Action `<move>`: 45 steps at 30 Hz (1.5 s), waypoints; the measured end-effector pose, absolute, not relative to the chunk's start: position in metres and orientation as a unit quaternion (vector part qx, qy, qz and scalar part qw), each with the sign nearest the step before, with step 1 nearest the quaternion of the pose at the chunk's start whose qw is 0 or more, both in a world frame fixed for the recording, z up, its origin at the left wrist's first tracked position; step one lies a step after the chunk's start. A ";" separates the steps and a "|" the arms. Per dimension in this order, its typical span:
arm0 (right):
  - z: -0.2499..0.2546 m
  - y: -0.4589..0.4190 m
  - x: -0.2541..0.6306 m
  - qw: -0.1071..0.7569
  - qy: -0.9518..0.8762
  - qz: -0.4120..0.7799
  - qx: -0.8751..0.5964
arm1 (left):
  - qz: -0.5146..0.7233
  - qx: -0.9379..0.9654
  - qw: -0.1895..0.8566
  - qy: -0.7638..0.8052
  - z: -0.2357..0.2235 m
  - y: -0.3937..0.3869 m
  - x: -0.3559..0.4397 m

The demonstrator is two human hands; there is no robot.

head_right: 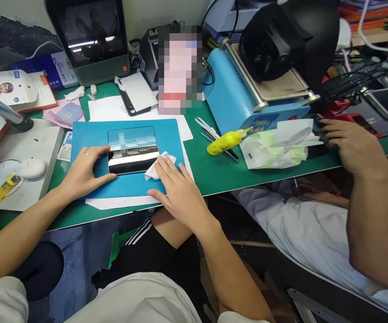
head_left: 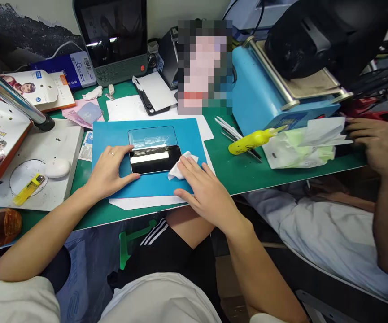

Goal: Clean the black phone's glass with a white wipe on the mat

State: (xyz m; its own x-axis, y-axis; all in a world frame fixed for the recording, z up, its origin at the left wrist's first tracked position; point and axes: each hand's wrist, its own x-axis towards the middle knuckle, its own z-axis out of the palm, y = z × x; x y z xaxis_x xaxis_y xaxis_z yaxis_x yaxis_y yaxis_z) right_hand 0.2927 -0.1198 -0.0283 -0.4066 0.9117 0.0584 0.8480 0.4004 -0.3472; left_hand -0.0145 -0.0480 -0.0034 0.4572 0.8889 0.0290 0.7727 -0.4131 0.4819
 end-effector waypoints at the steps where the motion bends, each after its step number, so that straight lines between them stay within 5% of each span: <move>1: -0.030 -0.124 0.294 0.121 -0.830 0.128 -0.530 | 0.142 0.829 0.205 0.501 -0.003 -0.048 -0.015; 45: -0.005 -0.095 0.188 0.105 -0.895 0.136 -0.413 | 0.164 0.807 0.257 0.506 -0.002 -0.048 -0.015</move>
State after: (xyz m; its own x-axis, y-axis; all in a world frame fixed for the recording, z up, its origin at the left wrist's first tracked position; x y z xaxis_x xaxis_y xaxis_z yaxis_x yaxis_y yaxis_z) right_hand 0.1881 -0.0954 -0.0050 -0.6373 0.7669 0.0751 0.7101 0.6224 -0.3292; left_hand -0.0153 -0.0483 -0.0019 0.4344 0.9007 0.0053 0.7318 -0.3564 0.5810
